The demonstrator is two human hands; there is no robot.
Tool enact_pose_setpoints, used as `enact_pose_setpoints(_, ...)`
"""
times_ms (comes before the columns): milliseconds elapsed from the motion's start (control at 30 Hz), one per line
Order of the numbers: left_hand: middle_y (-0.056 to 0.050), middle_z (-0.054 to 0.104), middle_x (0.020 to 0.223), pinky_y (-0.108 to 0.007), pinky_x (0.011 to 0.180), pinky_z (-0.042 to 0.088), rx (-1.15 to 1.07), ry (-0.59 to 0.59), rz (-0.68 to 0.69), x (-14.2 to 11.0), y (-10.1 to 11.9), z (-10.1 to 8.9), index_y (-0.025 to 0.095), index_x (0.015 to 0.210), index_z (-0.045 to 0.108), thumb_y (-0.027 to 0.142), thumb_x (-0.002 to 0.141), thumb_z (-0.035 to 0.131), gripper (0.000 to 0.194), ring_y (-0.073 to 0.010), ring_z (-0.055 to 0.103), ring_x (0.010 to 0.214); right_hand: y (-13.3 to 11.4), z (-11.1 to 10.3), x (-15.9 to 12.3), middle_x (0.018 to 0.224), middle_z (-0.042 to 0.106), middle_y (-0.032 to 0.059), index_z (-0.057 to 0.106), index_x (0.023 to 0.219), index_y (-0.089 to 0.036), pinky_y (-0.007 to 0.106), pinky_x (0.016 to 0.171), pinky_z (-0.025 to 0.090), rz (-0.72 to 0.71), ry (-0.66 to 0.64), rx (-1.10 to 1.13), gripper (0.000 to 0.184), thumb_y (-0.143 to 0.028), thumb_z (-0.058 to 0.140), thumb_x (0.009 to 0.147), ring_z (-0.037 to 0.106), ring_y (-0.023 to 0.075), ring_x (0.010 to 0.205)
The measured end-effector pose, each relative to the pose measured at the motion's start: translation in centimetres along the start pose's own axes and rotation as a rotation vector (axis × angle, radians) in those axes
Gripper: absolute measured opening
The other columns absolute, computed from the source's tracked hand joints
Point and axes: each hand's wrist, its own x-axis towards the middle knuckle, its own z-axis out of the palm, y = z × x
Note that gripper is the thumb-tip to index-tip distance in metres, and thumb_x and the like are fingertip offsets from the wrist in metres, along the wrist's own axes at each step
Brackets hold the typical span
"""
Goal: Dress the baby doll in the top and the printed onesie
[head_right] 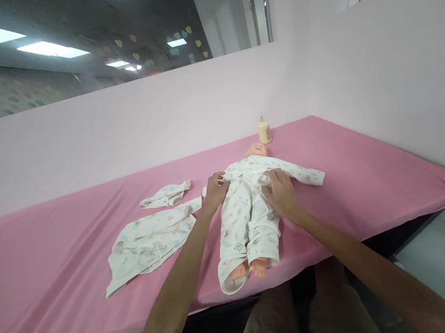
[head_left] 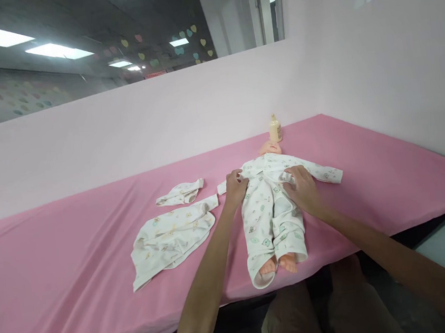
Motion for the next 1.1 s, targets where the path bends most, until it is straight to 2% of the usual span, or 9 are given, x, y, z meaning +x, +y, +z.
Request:
enact_pose_setpoints(133,-0.003,0.058,0.086,-0.024,0.063,0.042,0.034,0.011,0.005,0.6,-1.2,1.0,0.017,0.081,0.057,0.027,0.078,0.055,0.010,-0.0126,0.054,0.071,2.1,0.8,-0.9,0.099,0.057,0.0082,0.055,0.100,-0.020,0.039,0.084,0.044,0.110,0.051,0.051,0.020,-0.025,0.046,0.082,0.053,0.0240,0.094)
enact_pose_setpoints(233,0.001,0.053,0.068,-0.024,0.061,0.037,0.079,0.055,0.032,0.6,-1.4,1.1,0.019,0.065,0.047,0.025,0.080,0.048,0.016,-0.0122,0.049,0.066,3.2,1.3,-1.5,0.092,0.058,0.0082,0.055,0.090,-0.020,0.039,0.083,0.043,0.142,0.053,0.057,0.016,-0.028,0.042,0.085,0.053,0.0233,0.089)
enact_pose_setpoints(333,0.002,0.052,0.066,-0.023,0.059,0.035,0.116,0.109,0.067,0.2,-1.1,0.9,0.020,0.067,0.042,0.024,0.083,0.043,0.017,-0.0120,0.048,0.065,3.4,1.3,-1.6,0.088,0.059,0.0085,0.052,0.081,-0.020,0.039,0.081,0.042,0.162,0.047,0.025,0.015,-0.029,0.040,0.085,0.052,0.0236,0.086)
enact_pose_setpoints(467,0.002,0.050,0.061,-0.024,0.058,0.032,0.197,0.105,0.155,-1.0,-0.7,0.3,0.021,0.064,0.034,0.026,0.088,0.038,0.025,-0.0124,0.046,0.061,3.3,0.9,-1.6,0.075,0.056,0.0057,0.043,0.069,-0.022,0.037,0.074,0.042,0.206,0.069,-0.016,0.018,-0.030,0.039,0.085,0.050,0.0216,0.075)
enact_pose_setpoints(633,-0.001,0.049,0.058,-0.029,0.059,0.026,0.372,0.175,0.195,-2.4,-1.2,-0.4,0.022,0.063,0.034,0.023,0.089,0.037,0.026,-0.0171,0.046,0.061,3.4,0.4,-1.7,0.071,0.054,0.0045,0.039,0.070,-0.023,0.036,0.070,0.040,0.279,0.103,-0.053,0.015,-0.025,0.034,0.084,0.047,0.0202,0.069)
enact_pose_setpoints(733,-0.004,0.052,0.060,-0.031,0.063,0.028,0.474,0.149,0.239,-3.0,-2.3,-1.2,0.022,0.063,0.037,0.024,0.088,0.038,0.025,-0.0204,0.050,0.066,3.5,0.3,-1.7,0.070,0.053,0.0045,0.039,0.070,-0.023,0.035,0.070,0.039,0.304,0.090,-0.068,0.015,-0.026,0.035,0.084,0.047,0.0203,0.069)
enact_pose_setpoints(833,-0.008,0.056,0.067,-0.033,0.069,0.031,0.544,0.077,0.284,-3.4,-3.4,-2.2,0.021,0.064,0.039,0.024,0.085,0.044,0.022,-0.0234,0.054,0.075,3.6,0.2,-1.7,0.072,0.054,0.0035,0.041,0.071,-0.023,0.034,0.071,0.039,0.304,0.035,-0.067,0.015,-0.030,0.040,0.084,0.048,0.0200,0.071)
enact_pose_setpoints(933,-0.008,0.058,0.071,-0.033,0.070,0.033,0.557,0.030,0.274,-3.5,-4.1,-2.7,0.021,0.064,0.040,0.022,0.080,0.049,0.018,-0.0239,0.054,0.077,3.8,0.3,-1.7,0.077,0.057,0.0043,0.043,0.072,-0.022,0.033,0.070,0.038,0.309,-0.096,-0.103,0.016,-0.034,0.044,0.083,0.050,0.0204,0.074)
enact_pose_setpoints(1100,-0.005,0.061,0.078,-0.030,0.064,0.036,0.464,0.007,0.188,-3.0,-4.1,-1.6,0.021,0.075,0.049,0.023,0.081,0.046,0.007,-0.0210,0.054,0.072,4.2,0.6,-1.7,0.079,0.060,0.0068,0.046,0.071,-0.021,0.035,0.071,0.037,0.303,-0.210,-0.164,0.018,-0.032,0.044,0.085,0.051,0.0230,0.079)
